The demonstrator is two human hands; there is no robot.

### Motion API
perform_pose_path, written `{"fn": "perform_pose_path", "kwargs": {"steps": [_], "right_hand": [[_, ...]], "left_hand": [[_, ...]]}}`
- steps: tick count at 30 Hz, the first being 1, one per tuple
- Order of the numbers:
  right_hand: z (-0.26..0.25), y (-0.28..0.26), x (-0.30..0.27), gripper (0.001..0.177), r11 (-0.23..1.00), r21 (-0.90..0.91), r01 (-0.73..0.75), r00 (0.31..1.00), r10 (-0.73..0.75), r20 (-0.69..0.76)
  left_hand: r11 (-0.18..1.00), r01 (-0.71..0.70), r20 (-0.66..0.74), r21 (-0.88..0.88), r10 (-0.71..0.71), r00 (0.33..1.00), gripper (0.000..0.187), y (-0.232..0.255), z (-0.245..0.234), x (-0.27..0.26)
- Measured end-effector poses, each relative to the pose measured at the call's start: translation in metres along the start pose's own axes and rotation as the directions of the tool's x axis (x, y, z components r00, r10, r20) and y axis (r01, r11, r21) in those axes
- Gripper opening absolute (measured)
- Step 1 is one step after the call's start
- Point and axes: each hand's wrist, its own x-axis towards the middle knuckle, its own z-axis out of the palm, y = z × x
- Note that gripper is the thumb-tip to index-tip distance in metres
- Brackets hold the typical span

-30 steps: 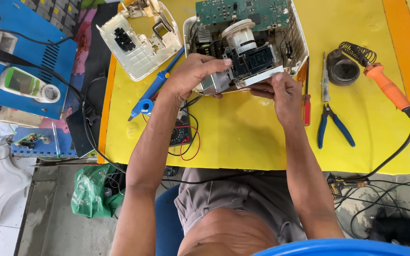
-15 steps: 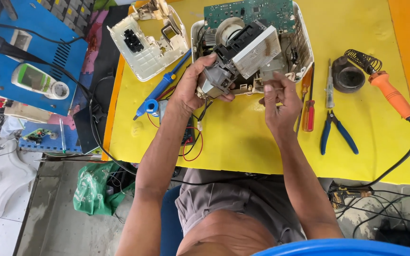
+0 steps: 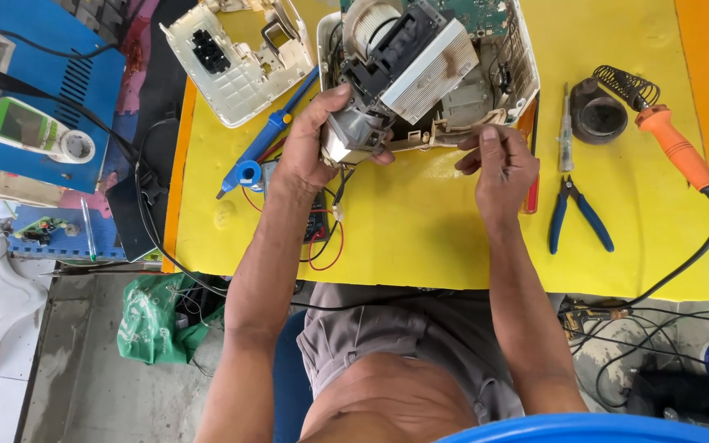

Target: The person uses a red screwdriver to unscrew and remove a projector lamp assembly from a disassembled projector. They then use a black screwdriver to loosen screws on the lamp assembly itself.

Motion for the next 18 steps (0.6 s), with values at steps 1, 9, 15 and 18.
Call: {"fn": "perform_pose_path", "kwargs": {"steps": [1,9,15,18], "right_hand": [[-0.002,-0.001,0.0,0.025,1.0,0.002,-0.012,1.0,0.012,-0.008],[-0.011,0.013,0.002,0.057,0.919,0.296,-0.259,0.966,0.241,0.097],[-0.018,0.051,-0.005,0.082,0.827,0.417,-0.378,0.906,0.238,0.349],[-0.007,0.035,-0.007,0.051,0.792,0.49,-0.363,0.927,0.256,0.274]], "left_hand": [[0.999,-0.04,-0.02,0.003,0.04,0.999,0.055,0.003,0.005,-0.003],[0.579,-0.44,0.216,0.686,0.415,0.884,0.053,-0.031,-0.019,-0.002],[0.306,-0.46,0.293,0.833,0.461,0.837,0.058,-0.035,-0.013,0.005],[0.345,-0.478,0.33,0.808,0.407,0.852,0.059,-0.033,-0.019,0.012]]}}
